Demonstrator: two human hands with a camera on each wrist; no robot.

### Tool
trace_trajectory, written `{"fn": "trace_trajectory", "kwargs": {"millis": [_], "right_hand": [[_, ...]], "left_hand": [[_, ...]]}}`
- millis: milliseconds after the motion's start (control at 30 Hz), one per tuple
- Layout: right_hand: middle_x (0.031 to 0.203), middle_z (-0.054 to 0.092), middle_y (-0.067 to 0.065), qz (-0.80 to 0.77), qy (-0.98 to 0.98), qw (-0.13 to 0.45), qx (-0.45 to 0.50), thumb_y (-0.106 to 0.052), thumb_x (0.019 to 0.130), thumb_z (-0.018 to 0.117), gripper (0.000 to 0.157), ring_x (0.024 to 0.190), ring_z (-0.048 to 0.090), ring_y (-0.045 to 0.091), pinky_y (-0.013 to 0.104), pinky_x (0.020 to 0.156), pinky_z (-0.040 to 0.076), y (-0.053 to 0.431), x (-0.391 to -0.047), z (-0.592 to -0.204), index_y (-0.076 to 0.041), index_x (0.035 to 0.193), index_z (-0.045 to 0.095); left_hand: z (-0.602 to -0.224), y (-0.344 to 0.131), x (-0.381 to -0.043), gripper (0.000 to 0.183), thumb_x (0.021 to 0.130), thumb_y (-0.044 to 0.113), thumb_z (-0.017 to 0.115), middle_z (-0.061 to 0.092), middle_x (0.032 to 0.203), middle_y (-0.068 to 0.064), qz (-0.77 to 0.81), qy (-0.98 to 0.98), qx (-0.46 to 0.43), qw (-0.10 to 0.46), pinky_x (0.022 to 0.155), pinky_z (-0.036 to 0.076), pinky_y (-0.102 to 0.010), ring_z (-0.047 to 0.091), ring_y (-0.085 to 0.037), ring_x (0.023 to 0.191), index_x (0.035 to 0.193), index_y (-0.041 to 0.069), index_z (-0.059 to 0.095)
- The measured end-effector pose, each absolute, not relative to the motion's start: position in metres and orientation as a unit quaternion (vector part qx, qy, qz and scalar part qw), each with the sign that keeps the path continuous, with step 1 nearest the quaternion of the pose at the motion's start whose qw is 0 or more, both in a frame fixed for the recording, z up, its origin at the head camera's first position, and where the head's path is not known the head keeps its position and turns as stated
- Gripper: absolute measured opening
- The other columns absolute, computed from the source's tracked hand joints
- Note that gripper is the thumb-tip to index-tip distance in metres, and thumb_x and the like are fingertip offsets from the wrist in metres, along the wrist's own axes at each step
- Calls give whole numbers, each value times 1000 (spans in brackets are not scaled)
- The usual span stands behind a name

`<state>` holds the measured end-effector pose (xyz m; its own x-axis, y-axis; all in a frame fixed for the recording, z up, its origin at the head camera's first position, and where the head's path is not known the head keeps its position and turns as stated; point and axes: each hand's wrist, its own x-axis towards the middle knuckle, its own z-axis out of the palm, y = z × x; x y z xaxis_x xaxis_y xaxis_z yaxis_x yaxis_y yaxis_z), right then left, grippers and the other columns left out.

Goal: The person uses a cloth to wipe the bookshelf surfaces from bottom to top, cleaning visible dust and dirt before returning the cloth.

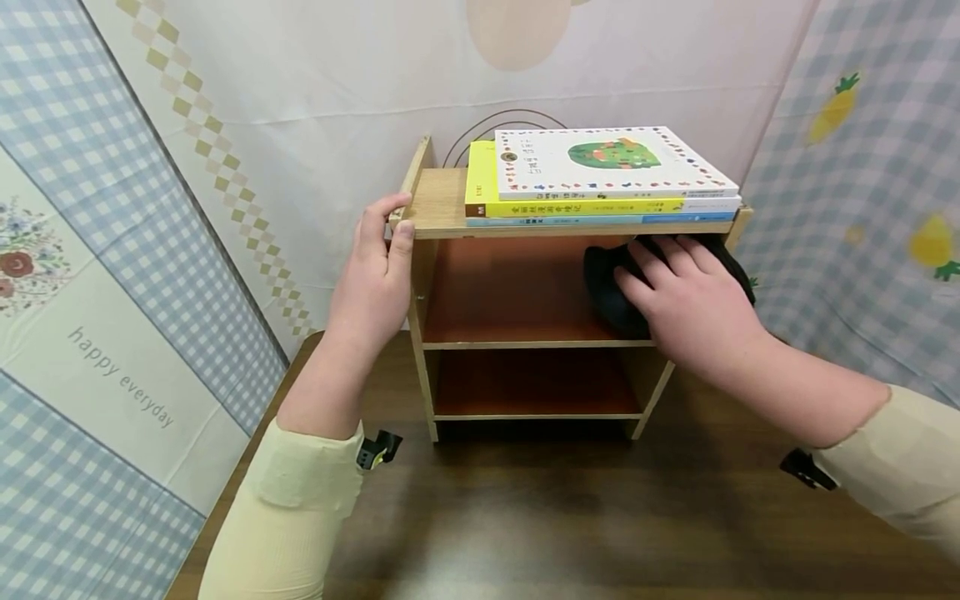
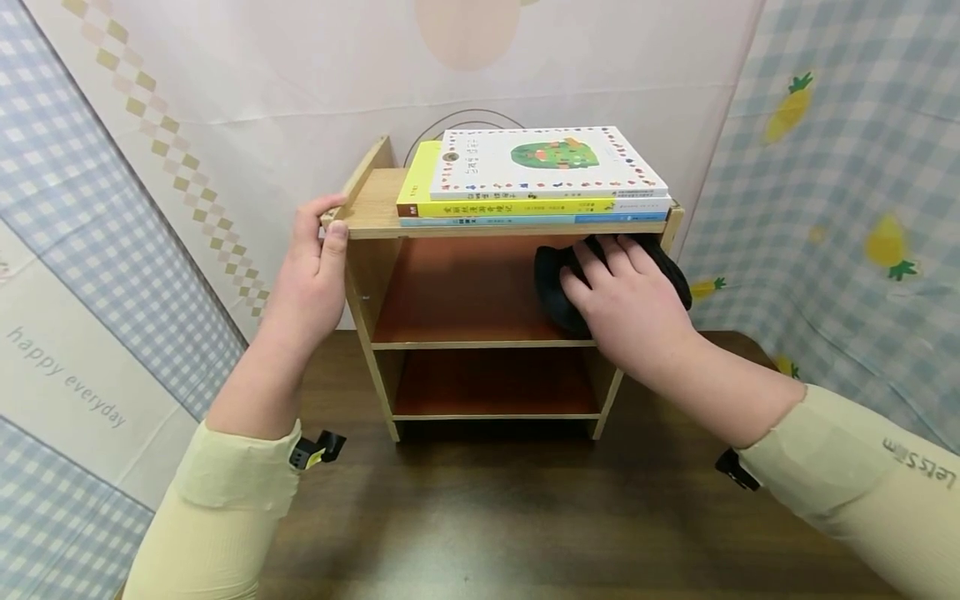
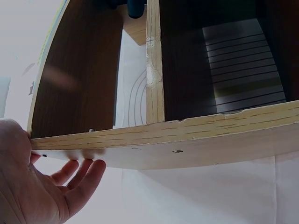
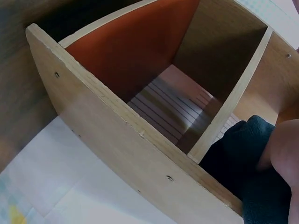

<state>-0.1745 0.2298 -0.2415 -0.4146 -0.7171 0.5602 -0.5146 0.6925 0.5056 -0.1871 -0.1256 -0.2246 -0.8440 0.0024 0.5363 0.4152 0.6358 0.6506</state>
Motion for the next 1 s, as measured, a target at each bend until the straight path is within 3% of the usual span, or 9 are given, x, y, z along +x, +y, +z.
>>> {"fn": "trace_trajectory", "kwargs": {"millis": [167,433,1000], "right_hand": [[126,58,26,-109,-833,404,362,-5,91,46,31,113,49,50,58,90,39,224,-174,-240,1,115,64],[130,56,25,-94,-869,363,323,-10,85,63,38,117,46,50,63,99,33,217,-170,-238,-2,122,64],[133,56,24,-42,-922,269,274,-12,90,61,37,124,45,52,67,104,28,207,-165,-248,-5,127,63]], "left_hand": [[-224,-125,-187,47,104,56,29,33,155,4,-409,-868,-119,254,99,38,-55,46,-26,130,146,36,35],[-224,-125,-187,48,104,57,28,32,155,5,-409,-869,-118,250,98,39,-55,47,-28,129,147,37,34],[-224,-124,-185,48,103,57,28,32,156,4,-411,-870,-112,249,98,39,-56,46,-27,130,147,37,34]]}}
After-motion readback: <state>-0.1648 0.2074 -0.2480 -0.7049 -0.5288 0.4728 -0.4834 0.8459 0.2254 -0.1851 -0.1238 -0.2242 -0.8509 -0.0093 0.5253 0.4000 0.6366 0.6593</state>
